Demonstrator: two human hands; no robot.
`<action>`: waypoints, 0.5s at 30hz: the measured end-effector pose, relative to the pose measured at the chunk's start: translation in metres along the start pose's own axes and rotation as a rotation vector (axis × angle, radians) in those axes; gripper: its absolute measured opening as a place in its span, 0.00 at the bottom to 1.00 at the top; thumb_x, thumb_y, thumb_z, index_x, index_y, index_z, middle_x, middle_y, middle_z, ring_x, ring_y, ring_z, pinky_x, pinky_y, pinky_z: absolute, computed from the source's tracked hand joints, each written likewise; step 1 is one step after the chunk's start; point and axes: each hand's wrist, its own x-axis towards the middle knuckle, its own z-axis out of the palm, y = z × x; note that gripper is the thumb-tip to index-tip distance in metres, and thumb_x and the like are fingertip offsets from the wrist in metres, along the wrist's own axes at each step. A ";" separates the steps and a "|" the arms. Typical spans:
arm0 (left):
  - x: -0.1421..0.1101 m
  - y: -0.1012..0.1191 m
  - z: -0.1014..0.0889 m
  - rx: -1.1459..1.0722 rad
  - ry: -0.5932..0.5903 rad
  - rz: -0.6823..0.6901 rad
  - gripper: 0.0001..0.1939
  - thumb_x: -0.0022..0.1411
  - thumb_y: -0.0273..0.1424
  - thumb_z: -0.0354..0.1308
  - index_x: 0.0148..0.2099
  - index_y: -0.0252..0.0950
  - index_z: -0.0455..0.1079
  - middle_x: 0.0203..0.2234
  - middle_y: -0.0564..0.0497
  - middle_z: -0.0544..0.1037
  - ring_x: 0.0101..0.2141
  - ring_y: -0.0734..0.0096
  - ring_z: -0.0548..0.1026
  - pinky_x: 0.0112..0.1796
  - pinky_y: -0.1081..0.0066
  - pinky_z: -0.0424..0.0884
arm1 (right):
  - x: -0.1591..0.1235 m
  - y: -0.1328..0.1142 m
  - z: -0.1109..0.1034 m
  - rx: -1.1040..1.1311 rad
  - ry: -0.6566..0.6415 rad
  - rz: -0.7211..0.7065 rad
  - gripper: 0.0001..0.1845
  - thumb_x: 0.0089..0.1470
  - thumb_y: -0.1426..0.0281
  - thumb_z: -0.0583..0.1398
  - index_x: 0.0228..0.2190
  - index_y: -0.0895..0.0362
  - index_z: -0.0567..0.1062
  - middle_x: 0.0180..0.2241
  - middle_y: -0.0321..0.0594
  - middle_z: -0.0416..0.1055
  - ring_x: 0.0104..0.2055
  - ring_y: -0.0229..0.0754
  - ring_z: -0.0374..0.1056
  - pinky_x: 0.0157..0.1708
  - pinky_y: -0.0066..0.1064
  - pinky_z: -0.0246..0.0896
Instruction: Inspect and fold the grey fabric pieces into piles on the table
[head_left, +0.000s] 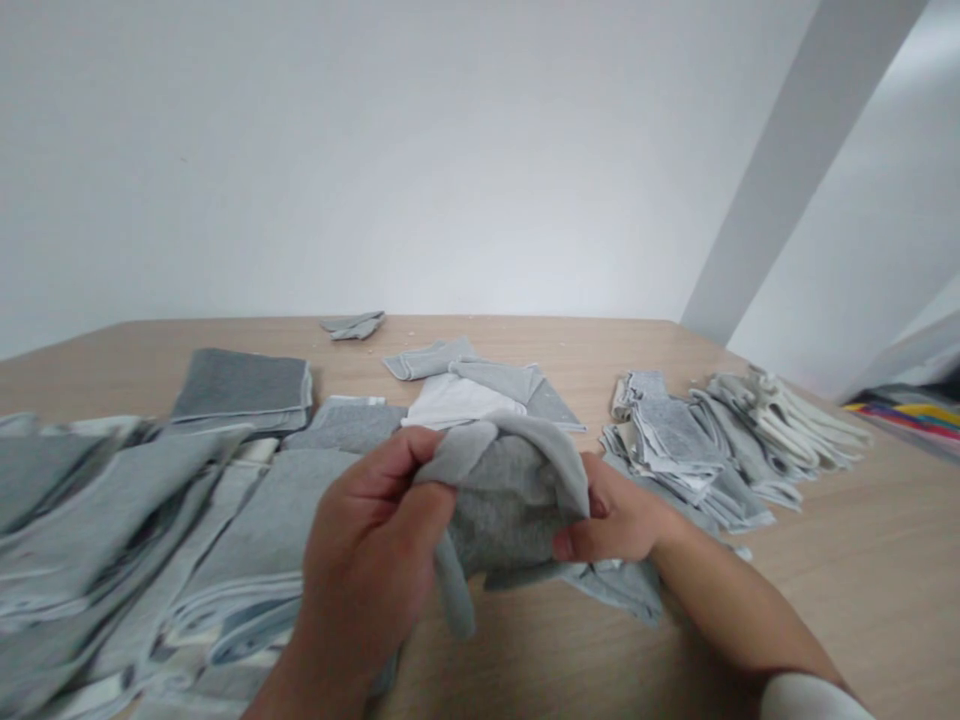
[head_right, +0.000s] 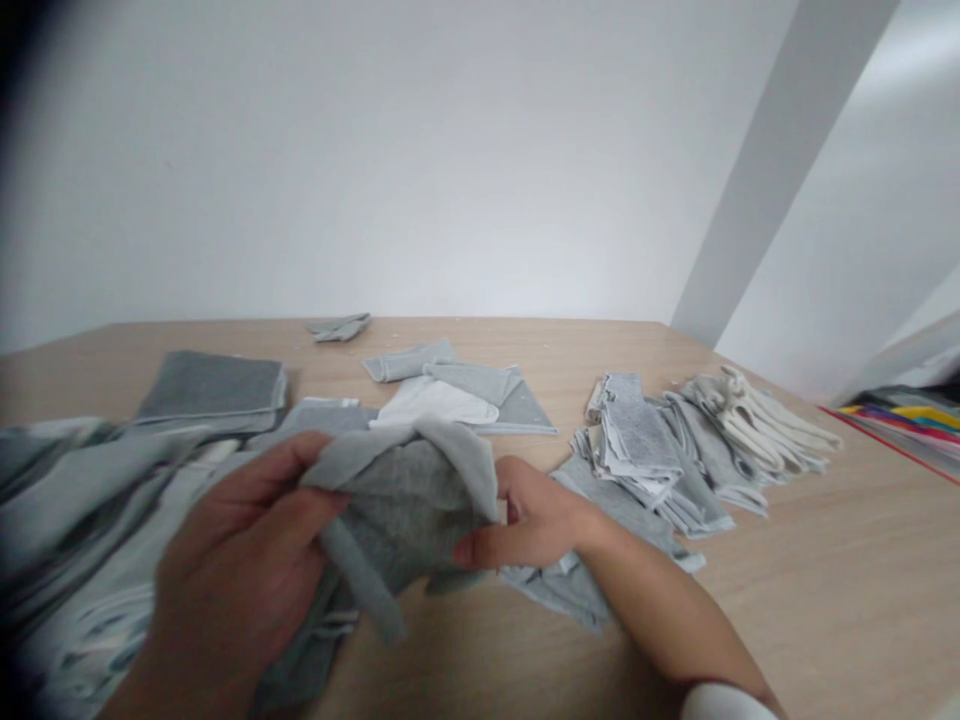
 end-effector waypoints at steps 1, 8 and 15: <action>-0.001 0.000 0.000 0.041 -0.123 0.041 0.02 0.52 0.29 0.55 0.28 0.40 0.68 0.20 0.57 0.68 0.24 0.73 0.65 0.25 0.74 0.61 | 0.000 -0.001 0.004 0.053 0.075 0.007 0.11 0.50 0.62 0.64 0.26 0.57 0.76 0.24 0.35 0.71 0.28 0.40 0.67 0.28 0.28 0.64; -0.003 0.009 0.001 0.237 -0.507 0.209 0.13 0.55 0.21 0.48 0.24 0.40 0.69 0.30 0.52 0.74 0.33 0.67 0.72 0.36 0.69 0.67 | 0.008 -0.001 0.022 0.184 0.608 0.102 0.13 0.53 0.63 0.63 0.22 0.57 0.75 0.24 0.37 0.72 0.27 0.40 0.66 0.29 0.30 0.63; 0.005 -0.009 -0.001 0.499 0.033 0.125 0.10 0.56 0.27 0.51 0.39 0.40 0.71 0.24 0.55 0.73 0.26 0.67 0.70 0.27 0.69 0.61 | 0.000 0.011 0.025 0.262 0.997 -0.034 0.06 0.48 0.72 0.59 0.21 0.55 0.72 0.20 0.32 0.65 0.24 0.38 0.61 0.27 0.29 0.60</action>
